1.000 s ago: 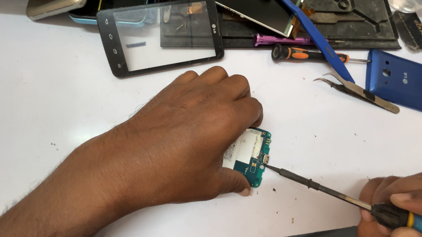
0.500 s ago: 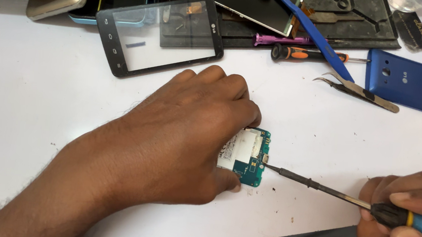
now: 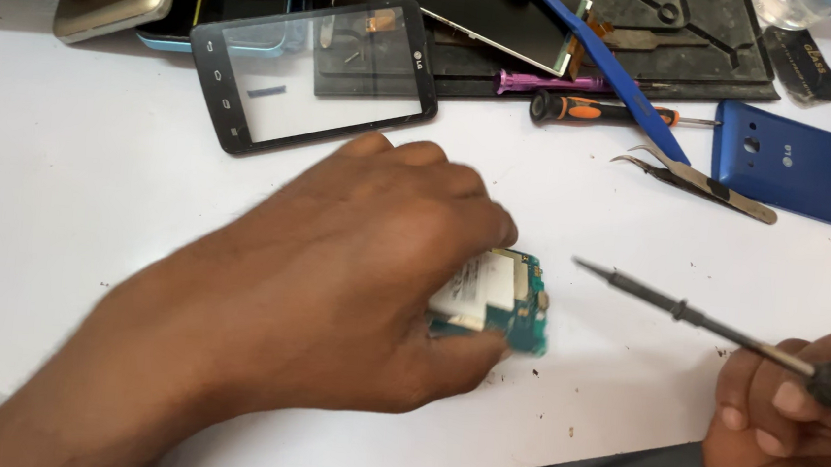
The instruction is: The person repairs a disassembled smartphone motherboard on a white workbench. They first handle small components by hand, then use a soldering iron to solder the charging port area, repeatedly repositioning and flipping the board while steadying it with the other hand.
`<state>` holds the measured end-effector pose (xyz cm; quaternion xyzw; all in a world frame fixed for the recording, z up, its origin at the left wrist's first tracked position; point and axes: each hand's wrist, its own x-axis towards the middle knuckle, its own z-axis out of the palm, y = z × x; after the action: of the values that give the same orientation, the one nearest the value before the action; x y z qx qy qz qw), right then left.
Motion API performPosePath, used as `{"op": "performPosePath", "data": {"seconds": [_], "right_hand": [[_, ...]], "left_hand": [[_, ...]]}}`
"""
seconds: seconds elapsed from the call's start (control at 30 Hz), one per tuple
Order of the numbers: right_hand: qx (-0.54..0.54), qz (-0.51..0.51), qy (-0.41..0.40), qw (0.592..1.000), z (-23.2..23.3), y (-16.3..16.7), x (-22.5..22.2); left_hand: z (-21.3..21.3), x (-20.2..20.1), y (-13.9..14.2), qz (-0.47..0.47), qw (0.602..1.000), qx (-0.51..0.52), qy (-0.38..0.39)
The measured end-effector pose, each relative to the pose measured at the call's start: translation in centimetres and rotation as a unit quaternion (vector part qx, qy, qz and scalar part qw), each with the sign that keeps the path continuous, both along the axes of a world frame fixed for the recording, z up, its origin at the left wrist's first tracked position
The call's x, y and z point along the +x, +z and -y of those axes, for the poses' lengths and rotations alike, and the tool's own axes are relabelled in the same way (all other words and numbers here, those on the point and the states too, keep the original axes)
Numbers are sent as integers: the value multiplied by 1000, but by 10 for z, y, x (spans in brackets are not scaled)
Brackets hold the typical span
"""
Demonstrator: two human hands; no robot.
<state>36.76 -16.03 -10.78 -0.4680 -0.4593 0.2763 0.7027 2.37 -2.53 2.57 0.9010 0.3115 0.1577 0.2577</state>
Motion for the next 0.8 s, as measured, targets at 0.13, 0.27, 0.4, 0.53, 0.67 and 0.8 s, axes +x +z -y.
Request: {"op": "performPosePath", "data": {"seconds": [0.13, 0.27, 0.4, 0.53, 0.67, 0.8], "right_hand": [[1, 34, -32, 999, 1, -1, -6], [-22, 32, -80, 996, -1, 4, -16], [-25, 67, -41, 997, -2, 10, -17], [-22, 85, -21, 996, -1, 11, -14], [-33, 98, -37, 994, 1, 9, -15], [-36, 94, -37, 994, 0, 9, -14]], "left_hand": [[-4, 0, 2, 16, 998, 57, 22], [-7, -8, 8, 20, 995, 65, 69], [-10, -13, 10, 53, 993, 33, 99], [-11, -12, 9, -27, 992, -2, 122], [-11, -8, 6, -46, 996, 5, 82], [-9, -7, 7, -125, 987, -64, 80]]}}
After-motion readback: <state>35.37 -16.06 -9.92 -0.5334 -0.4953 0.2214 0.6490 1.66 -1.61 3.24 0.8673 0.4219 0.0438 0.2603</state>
